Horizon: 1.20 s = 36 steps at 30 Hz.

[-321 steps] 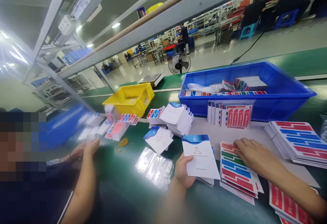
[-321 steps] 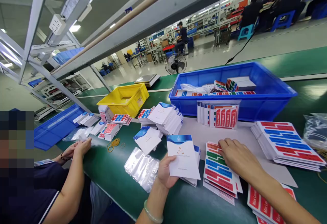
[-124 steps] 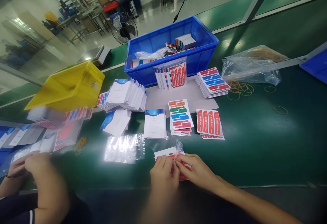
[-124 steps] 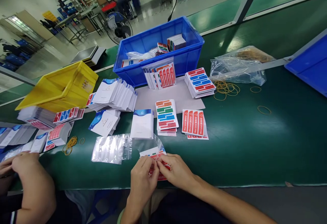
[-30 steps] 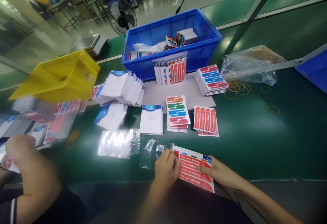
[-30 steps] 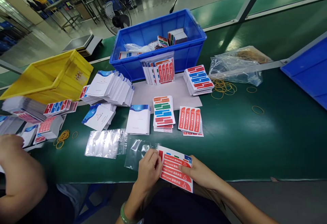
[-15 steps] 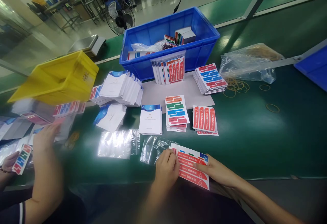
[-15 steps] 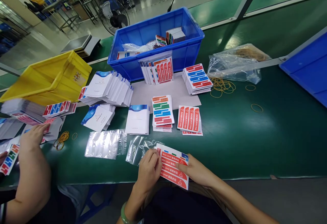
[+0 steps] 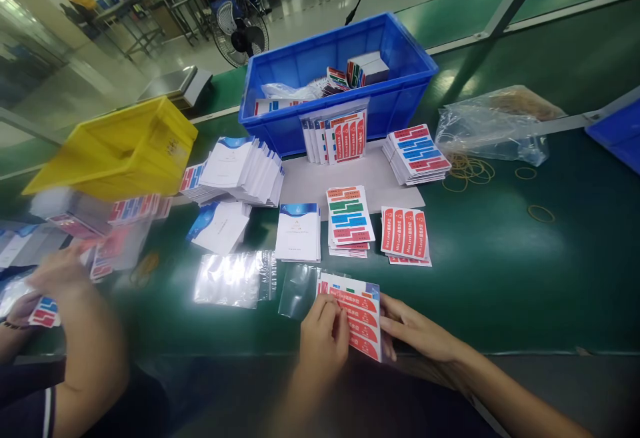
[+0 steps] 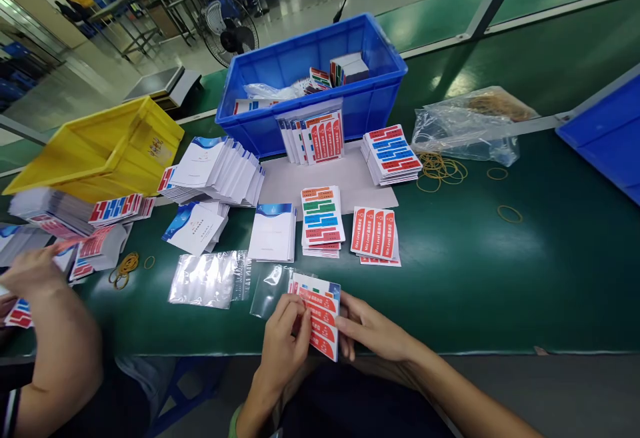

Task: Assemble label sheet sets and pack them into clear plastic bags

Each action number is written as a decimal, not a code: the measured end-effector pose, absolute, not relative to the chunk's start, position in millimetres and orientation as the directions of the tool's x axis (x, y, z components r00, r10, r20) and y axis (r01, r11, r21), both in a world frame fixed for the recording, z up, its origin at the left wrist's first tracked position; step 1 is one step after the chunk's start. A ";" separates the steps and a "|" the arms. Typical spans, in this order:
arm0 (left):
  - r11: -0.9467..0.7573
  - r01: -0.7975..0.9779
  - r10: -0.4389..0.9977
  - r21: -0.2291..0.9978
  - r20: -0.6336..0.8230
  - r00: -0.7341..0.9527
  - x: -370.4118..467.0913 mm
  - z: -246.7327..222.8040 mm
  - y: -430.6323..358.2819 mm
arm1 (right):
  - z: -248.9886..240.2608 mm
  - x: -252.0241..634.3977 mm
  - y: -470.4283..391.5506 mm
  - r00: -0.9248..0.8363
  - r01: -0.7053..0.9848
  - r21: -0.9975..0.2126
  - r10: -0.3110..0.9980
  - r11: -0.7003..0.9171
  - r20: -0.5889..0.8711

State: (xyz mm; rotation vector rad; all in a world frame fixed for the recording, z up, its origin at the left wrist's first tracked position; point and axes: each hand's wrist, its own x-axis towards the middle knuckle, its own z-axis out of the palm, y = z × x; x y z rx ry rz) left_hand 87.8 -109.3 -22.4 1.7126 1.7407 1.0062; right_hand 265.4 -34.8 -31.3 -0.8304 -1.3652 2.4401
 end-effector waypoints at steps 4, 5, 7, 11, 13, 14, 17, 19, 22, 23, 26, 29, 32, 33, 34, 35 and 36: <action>-0.102 0.582 0.973 0.807 0.203 -0.111 89.8 -11.8 -110.3 | -35.6 264.5 -30.0 -0.829 -0.027 -0.843 0.483 -0.538 -0.282; -0.125 0.573 0.970 0.810 0.221 -0.102 92.1 -9.8 -110.4 | -36.7 261.2 -30.4 -0.819 -0.033 -0.851 0.503 -0.524 -0.277; -0.169 0.563 0.959 0.809 0.266 -0.094 97.4 -6.4 -110.1 | -37.7 252.5 -31.5 -0.814 -0.051 -0.857 0.519 -0.513 -0.262; -0.238 0.573 0.939 0.784 0.337 -0.071 105.2 0.6 -108.1 | -33.9 238.2 -28.5 -0.773 -0.058 -0.861 0.569 -0.505 -0.281; -0.265 0.568 0.938 0.779 0.345 -0.037 105.4 4.4 -106.5 | -30.4 235.9 -23.4 -0.742 -0.035 -0.870 0.596 -0.492 -0.307; -0.280 0.562 0.937 0.779 0.350 -0.018 103.9 6.4 -105.1 | -28.4 235.8 -20.2 -0.735 -0.024 -0.876 0.603 -0.482 -0.311; -0.320 0.553 0.933 0.769 0.358 0.040 90.9 12.7 -95.2 | -20.2 237.3 -8.7 -0.727 0.011 -0.912 0.623 -0.410 -0.289; -0.299 0.572 0.944 0.764 0.322 0.064 75.5 17.8 -82.5 | -11.4 238.3 0.5 -0.731 0.042 -0.943 0.633 -0.330 -0.254; -0.207 0.539 0.978 0.817 0.171 0.118 51.2 26.2 -57.1 | 5.0 239.1 15.0 -0.757 0.064 -0.978 0.629 -0.198 -0.177; -0.177 0.507 0.981 0.843 0.114 0.154 44.8 28.8 -48.6 | 9.8 239.4 19.6 -0.760 0.061 -0.986 0.633 -0.155 -0.146; -0.117 0.433 0.971 0.894 0.012 0.239 33.9 32.6 -28.1 | 15.8 240.8 30.7 -0.725 0.021 -0.998 0.686 -0.066 -0.061; -0.083 0.354 0.971 0.932 -0.004 0.239 32.6 26.7 -17.2 | 8.8 241.6 37.1 -0.691 -0.030 -0.997 0.722 -0.075 -0.034; -0.080 0.284 0.977 0.955 0.018 0.214 37.2 13.7 -14.1 | -0.7 241.0 39.9 -0.660 0.023 -0.999 0.749 -0.047 -0.051; -0.068 0.283 0.974 0.957 0.003 0.225 39.4 9.0 -14.3 | -2.6 241.3 40.5 -0.645 0.074 -0.997 0.762 -0.008 -0.053; -0.046 0.298 0.969 0.953 -0.031 0.247 41.6 4.6 -14.9 | -3.7 242.1 41.2 -0.631 0.139 -0.989 0.773 0.040 -0.057; -0.013 0.331 0.959 0.944 -0.082 0.271 43.8 0.5 -15.8 | -4.3 243.6 42.0 -0.623 0.216 -0.972 0.780 0.090 -0.066; 0.020 0.376 0.951 0.927 -0.134 0.280 45.9 -3.5 -16.7 | -4.5 245.9 42.7 -0.624 0.301 -0.943 0.777 0.143 -0.081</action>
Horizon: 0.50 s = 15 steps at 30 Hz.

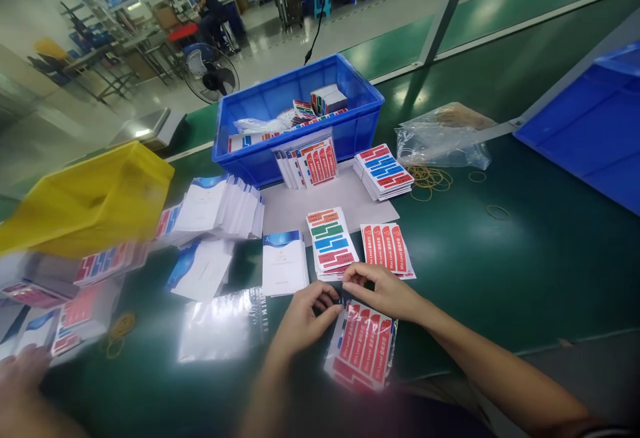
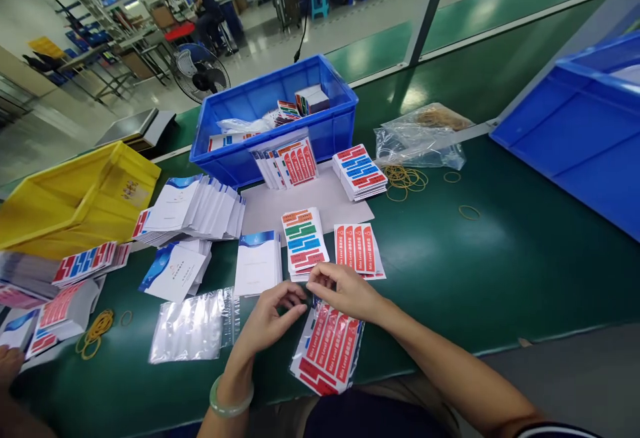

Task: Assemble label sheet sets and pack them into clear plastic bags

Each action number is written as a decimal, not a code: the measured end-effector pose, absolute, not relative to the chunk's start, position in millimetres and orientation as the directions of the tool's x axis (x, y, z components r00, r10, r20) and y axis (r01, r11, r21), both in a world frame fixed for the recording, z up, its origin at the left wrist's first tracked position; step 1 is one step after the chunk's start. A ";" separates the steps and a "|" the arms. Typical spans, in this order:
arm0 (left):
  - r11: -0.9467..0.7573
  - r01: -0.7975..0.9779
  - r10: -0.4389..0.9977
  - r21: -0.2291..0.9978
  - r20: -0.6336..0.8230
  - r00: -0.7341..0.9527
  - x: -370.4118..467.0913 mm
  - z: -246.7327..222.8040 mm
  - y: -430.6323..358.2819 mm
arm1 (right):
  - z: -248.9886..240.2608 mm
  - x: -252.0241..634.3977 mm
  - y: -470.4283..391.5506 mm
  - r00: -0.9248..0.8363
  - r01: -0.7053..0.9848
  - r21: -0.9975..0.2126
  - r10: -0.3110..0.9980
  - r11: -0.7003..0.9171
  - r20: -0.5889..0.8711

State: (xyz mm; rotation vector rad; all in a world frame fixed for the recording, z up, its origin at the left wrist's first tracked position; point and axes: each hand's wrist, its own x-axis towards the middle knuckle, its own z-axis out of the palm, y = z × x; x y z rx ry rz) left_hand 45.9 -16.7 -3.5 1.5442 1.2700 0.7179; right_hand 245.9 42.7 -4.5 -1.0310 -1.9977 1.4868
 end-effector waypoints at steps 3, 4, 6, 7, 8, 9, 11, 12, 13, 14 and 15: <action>0.046 0.519 0.950 0.854 -0.198 0.243 50.9 -15.1 -18.3 | -6.5 254.5 43.7 -0.644 0.569 -0.760 0.746 0.316 -0.172; 0.037 0.556 0.953 0.831 -0.196 0.229 52.4 -19.0 -18.3 | -8.1 257.0 43.2 -0.640 0.641 -0.674 0.740 0.367 -0.205; 0.023 0.620 0.957 0.784 -0.197 0.213 55.2 -26.1 -17.6 | -12.1 259.4 40.8 -0.617 0.741 -0.502 0.747 0.446 -0.248; 0.021 0.643 0.956 0.766 -0.205 0.212 56.4 -28.7 -17.1 | -13.9 259.3 39.3 -0.608 0.767 -0.438 0.750 0.469 -0.261; 0.023 0.655 0.954 0.755 -0.213 0.211 57.5 -30.4 -16.6 | -15.1 258.6 37.9 -0.608 0.777 -0.396 0.747 0.489 -0.270; 0.028 0.654 0.953 0.756 -0.217 0.210 58.4 -31.1 -16.2 | -15.5 257.6 36.8 -0.616 0.776 -0.374 0.737 0.507 -0.279; 0.040 0.615 0.954 0.788 -0.213 0.211 59.2 -29.1 -15.4 | -13.7 255.8 36.2 -0.655 0.744 -0.406 0.700 0.531 -0.284; 0.046 0.580 0.955 0.814 -0.206 0.213 59.1 -27.0 -15.0 | -11.5 255.6 36.8 -0.685 0.710 -0.456 0.678 0.537 -0.268; 0.053 0.536 0.956 0.843 -0.197 0.216 58.8 -24.4 -14.6 | -8.8 256.1 37.9 -0.715 0.666 -0.513 0.658 0.541 -0.235; 0.060 0.486 0.956 0.872 -0.190 0.223 58.3 -21.7 -14.1 | -5.8 257.1 39.3 -0.744 0.613 -0.572 0.641 0.544 -0.187; 0.070 0.432 0.954 0.899 -0.187 0.234 57.8 -19.2 -13.6 | -2.7 258.5 40.9 -0.766 0.554 -0.627 0.630 0.548 -0.127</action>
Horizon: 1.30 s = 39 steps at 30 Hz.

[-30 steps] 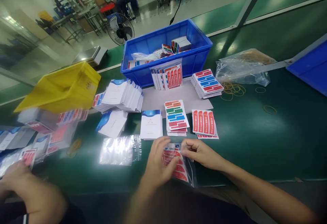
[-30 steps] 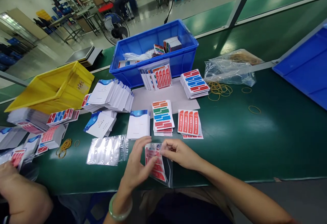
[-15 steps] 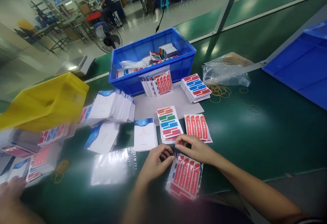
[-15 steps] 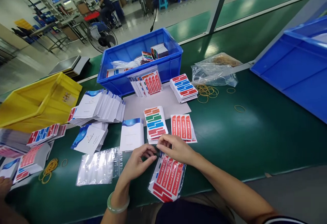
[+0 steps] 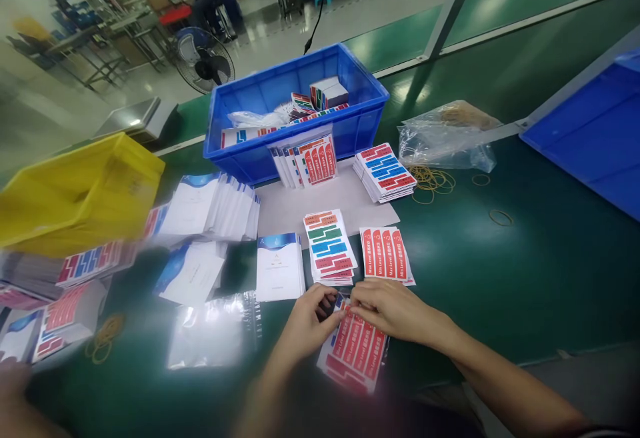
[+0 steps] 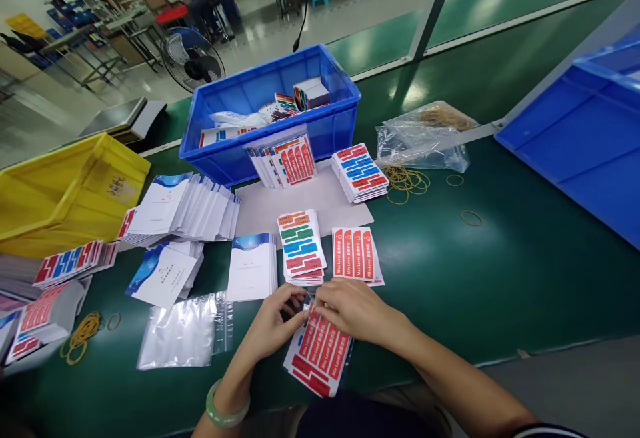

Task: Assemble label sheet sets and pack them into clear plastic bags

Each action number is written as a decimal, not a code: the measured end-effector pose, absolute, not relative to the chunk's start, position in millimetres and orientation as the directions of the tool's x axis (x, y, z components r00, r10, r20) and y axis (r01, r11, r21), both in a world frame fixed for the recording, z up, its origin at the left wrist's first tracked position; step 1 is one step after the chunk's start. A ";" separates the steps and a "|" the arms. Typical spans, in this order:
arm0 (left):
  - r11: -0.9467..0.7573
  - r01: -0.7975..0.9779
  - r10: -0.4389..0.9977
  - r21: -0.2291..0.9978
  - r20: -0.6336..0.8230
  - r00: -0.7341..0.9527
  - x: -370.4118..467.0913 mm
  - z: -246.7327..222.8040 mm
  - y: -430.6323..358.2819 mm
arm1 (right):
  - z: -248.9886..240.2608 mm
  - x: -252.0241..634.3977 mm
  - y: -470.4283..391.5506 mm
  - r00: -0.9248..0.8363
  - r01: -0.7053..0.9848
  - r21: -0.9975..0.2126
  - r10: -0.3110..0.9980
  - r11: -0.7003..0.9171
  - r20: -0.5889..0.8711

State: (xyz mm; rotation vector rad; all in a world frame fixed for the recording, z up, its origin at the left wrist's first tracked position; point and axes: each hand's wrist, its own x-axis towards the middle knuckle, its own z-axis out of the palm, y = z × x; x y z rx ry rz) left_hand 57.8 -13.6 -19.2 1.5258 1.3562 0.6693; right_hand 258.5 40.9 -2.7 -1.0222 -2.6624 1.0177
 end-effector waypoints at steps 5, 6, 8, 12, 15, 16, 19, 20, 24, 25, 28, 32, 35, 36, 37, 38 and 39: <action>0.139 0.184 0.947 0.973 -0.185 0.262 55.6 -14.5 -12.3 | 8.1 266.4 45.9 -0.798 0.272 -0.751 0.577 0.602 0.174; 0.159 0.135 0.946 0.978 -0.190 0.264 55.1 -15.1 -12.7 | 8.9 267.6 46.2 -0.794 0.221 -0.765 0.567 0.605 0.219; 0.197 0.039 0.946 0.980 -0.200 0.256 53.3 -17.1 -14.5 | 9.4 269.5 46.5 -0.762 0.145 -0.798 0.581 0.585 0.288; 0.190 -0.099 0.979 0.977 -0.181 0.090 46.3 -22.4 -20.4 | 6.7 270.9 46.5 -0.580 0.101 -0.898 0.758 0.429 0.297; 0.138 -0.185 0.990 0.973 -0.140 0.000 42.0 -23.8 -24.6 | 3.8 266.8 44.9 -0.533 0.123 -0.955 0.829 0.271 0.167; 0.122 -0.199 0.992 0.972 -0.125 -0.007 41.5 -23.5 -25.7 | 2.8 264.4 43.9 -0.531 0.138 -0.964 0.839 0.226 0.120; 0.060 -0.185 0.997 0.981 -0.066 -0.028 42.3 -21.3 -28.1 | -1.0 257.0 40.5 -0.497 0.126 -0.987 0.867 0.098 0.023; 0.032 -0.174 0.998 0.984 -0.040 -0.044 42.8 -20.8 -28.5 | -2.5 255.2 39.5 -0.495 0.103 -0.993 0.869 0.062 0.003; -0.057 -0.169 0.995 0.984 0.042 -0.092 44.5 -18.8 -28.1 | -7.4 252.5 36.9 -0.506 0.070 -0.997 0.862 0.006 -0.030; -0.078 -0.162 0.994 0.984 0.064 -0.088 45.0 -17.8 -27.6 | -7.9 252.4 36.4 -0.498 0.071 -0.997 0.866 0.003 -0.032; -0.105 -0.072 0.995 0.992 0.104 -0.010 47.4 -12.4 -25.9 | -8.1 251.8 34.9 -0.498 0.054 -0.998 0.867 0.015 -0.014; -0.103 0.064 0.992 0.993 0.098 0.076 49.9 -6.2 -25.4 | -7.7 250.7 31.7 -0.498 0.027 -0.998 0.866 0.061 0.040; -0.144 0.073 0.986 0.987 0.137 0.092 48.4 -5.7 -25.9 | -8.2 250.5 29.1 -0.485 0.015 -0.995 0.871 0.095 0.075; -0.149 0.069 0.985 0.986 0.142 0.093 47.5 -5.8 -26.1 | -8.3 250.6 28.5 -0.484 0.013 -0.994 0.871 0.108 0.088; -0.148 0.065 0.985 0.987 0.142 0.093 46.9 -5.9 -26.2 | -8.2 250.6 28.1 -0.486 0.009 -0.992 0.868 0.123 0.103; -0.143 0.059 0.986 0.988 0.137 0.096 46.4 -5.8 -26.3 | -8.0 250.6 28.1 -0.493 0.007 -0.991 0.863 0.137 0.116; -0.134 0.054 0.987 0.990 0.128 0.101 46.3 -5.5 -26.3 | -7.6 250.4 28.4 -0.505 0.011 -0.989 0.854 0.150 0.124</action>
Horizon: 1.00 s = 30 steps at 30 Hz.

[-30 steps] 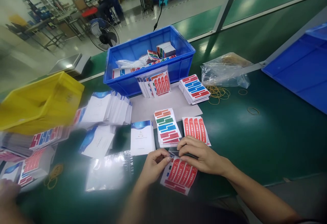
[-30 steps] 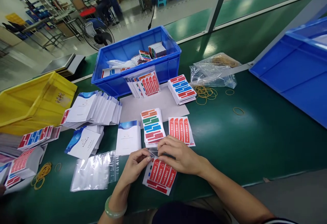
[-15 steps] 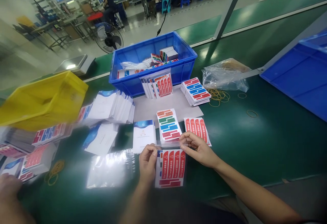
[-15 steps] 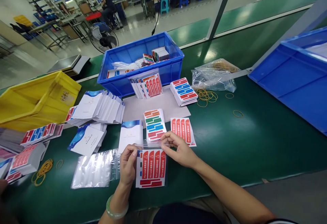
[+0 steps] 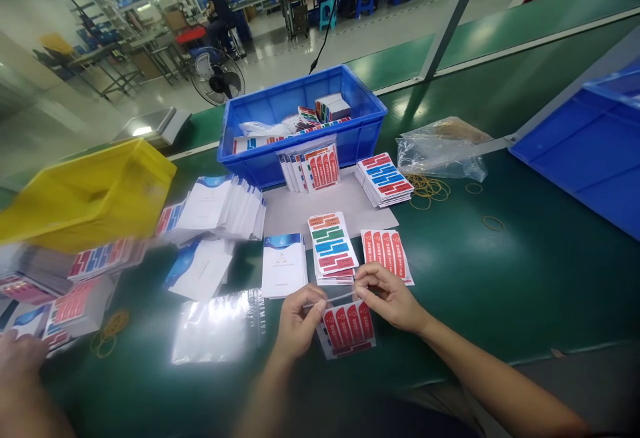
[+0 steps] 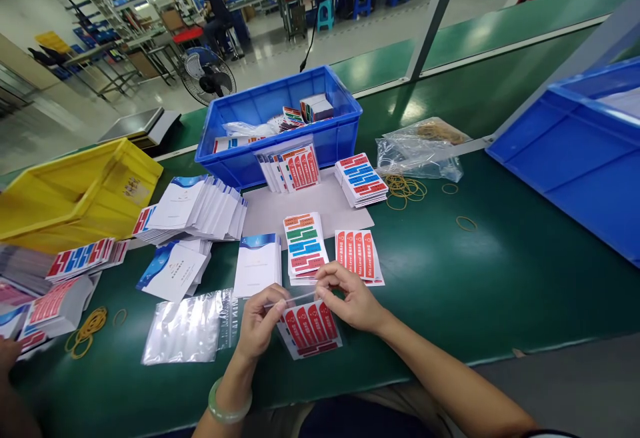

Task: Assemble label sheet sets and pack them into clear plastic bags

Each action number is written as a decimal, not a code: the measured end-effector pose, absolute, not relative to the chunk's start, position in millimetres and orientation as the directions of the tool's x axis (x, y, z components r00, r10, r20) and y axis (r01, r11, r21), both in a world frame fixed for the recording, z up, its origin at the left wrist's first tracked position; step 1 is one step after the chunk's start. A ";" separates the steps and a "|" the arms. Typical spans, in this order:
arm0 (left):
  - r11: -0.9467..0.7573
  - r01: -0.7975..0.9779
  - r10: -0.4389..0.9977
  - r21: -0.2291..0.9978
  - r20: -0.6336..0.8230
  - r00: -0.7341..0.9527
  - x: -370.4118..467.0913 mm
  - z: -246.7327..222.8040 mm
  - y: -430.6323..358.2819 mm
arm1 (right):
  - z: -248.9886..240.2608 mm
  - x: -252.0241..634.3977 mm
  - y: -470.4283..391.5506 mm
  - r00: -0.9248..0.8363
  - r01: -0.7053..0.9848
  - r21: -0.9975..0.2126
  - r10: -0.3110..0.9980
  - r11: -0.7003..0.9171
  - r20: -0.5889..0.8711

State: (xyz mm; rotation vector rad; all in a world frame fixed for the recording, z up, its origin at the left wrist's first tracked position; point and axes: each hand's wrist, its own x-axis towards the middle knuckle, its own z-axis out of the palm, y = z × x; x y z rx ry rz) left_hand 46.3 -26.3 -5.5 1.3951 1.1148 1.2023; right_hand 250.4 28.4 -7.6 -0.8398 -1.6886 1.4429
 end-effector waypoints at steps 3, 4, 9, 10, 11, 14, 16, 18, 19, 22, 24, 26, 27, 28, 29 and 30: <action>-0.116 0.049 0.986 0.992 0.109 0.130 48.3 -4.1 -25.6 | -5.5 248.7 30.5 -0.575 0.049 -0.985 0.811 0.166 0.108; -0.115 0.060 0.985 0.992 0.106 0.138 49.4 -3.7 -25.1 | -4.7 247.8 31.2 -0.595 0.063 -0.984 0.798 0.164 0.095; -0.126 0.150 0.982 0.981 0.102 0.157 54.5 -3.3 -23.4 | -3.1 242.4 32.4 -0.652 0.116 -0.976 0.755 0.183 0.064; -0.130 0.164 0.982 0.978 0.104 0.160 55.0 -3.4 -23.3 | -3.4 241.7 32.1 -0.660 0.115 -0.975 0.748 0.188 0.067; -0.133 0.177 0.981 0.975 0.105 0.161 55.4 -3.4 -23.5 | -4.1 241.0 31.7 -0.666 0.110 -0.976 0.743 0.190 0.069; -0.130 0.204 0.983 0.970 0.098 0.158 56.3 -3.3 -24.4 | -6.5 240.0 30.0 -0.671 0.107 -0.974 0.737 0.200 0.078; -0.118 0.210 0.984 0.971 0.086 0.153 57.3 -3.4 -25.2 | -8.0 239.6 29.0 -0.680 0.103 -0.974 0.729 0.204 0.081; -0.103 0.213 0.986 0.972 0.072 0.149 58.6 -3.5 -25.7 | -8.9 239.2 28.6 -0.688 0.090 -0.975 0.721 0.204 0.087; -0.096 0.214 0.987 0.972 0.066 0.146 59.3 -3.3 -25.8 | -9.2 239.0 28.8 -0.690 0.084 -0.976 0.719 0.199 0.087; -0.078 0.196 0.990 0.978 0.053 0.129 59.2 -1.6 -25.2 | -10.5 239.5 30.1 -0.698 0.093 -0.983 0.714 0.161 0.051; -0.065 0.161 0.994 0.985 0.050 0.094 56.0 -0.2 -24.5 | -11.8 241.6 30.9 -0.712 0.149 -0.976 0.702 0.161 0.008; -0.067 0.108 0.997 0.992 0.063 0.040 49.4 -0.2 -24.2 | -11.7 244.9 31.5 -0.726 0.235 -0.950 0.687 0.207 -0.030; -0.078 0.073 0.997 0.994 0.077 0.011 44.8 -1.2 -24.2 | -10.1 246.7 32.1 -0.728 0.270 -0.934 0.684 0.235 -0.038; -0.099 0.036 0.995 0.994 0.100 -0.025 39.6 -2.8 -24.1 | -6.9 248.1 33.5 -0.727 0.291 -0.922 0.686 0.255 -0.040; -0.129 0.007 0.989 0.992 0.129 -0.069 33.9 -4.9 -24.1 | -1.7 248.9 36.2 -0.720 0.295 -0.919 0.693 0.262 -0.033; -0.163 0.000 0.979 0.987 0.161 -0.121 27.9 -7.1 -24.0 | 5.5 248.8 40.6 -0.708 0.286 -0.923 0.706 0.258 -0.022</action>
